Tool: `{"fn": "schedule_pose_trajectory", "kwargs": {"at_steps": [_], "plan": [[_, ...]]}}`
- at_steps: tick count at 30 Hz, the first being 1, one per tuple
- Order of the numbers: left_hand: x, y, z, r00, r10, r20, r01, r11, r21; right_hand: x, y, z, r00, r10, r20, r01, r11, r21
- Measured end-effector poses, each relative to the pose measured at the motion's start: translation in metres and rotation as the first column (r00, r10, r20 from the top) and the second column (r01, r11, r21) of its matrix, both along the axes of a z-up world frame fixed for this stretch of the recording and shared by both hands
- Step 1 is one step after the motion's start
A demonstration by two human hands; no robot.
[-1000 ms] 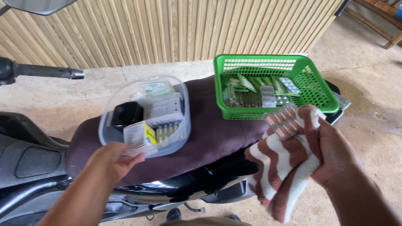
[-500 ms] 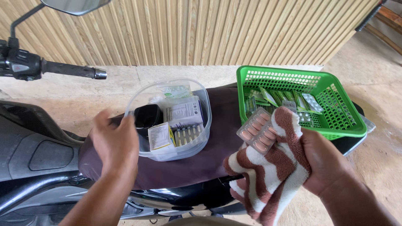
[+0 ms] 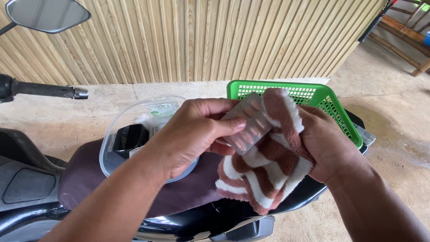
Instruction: The person wipes multiple blister packs of pills with a striped cloth. They pick up each blister pack from a green basket, wipe it thoroughly, and place it into a clear plastic container. The task involves handling the items one by one and transferring them between containers.
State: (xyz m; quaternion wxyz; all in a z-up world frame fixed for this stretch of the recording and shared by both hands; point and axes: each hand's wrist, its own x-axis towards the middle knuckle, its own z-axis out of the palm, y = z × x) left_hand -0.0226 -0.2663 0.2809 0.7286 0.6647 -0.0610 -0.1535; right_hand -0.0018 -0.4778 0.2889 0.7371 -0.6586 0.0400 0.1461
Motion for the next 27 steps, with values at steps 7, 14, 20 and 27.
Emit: {"fn": "schedule_pose_trajectory", "kwargs": {"at_steps": [7,14,20,27], "plan": [[0.004,-0.006,0.018,0.994,-0.104,-0.029,0.106,0.992,0.066,0.016,-0.022,-0.011,0.988,-0.007,0.156,0.015,0.999,-0.051],[0.002,-0.006,0.021,0.982,-0.185,-0.042,0.189,0.972,0.140,0.014,-0.018,-0.002,0.997,-0.076,0.000,0.076,0.991,-0.110],[-0.004,0.002,0.021,0.992,-0.116,-0.056,0.115,0.993,-0.024,0.011,-0.002,0.012,0.978,-0.168,-0.123,0.159,0.984,-0.081],[-0.008,-0.006,0.039,0.975,0.187,0.117,-0.208,0.956,0.206,0.003,0.011,0.009,0.990,0.072,0.123,-0.068,0.997,-0.038]]}}
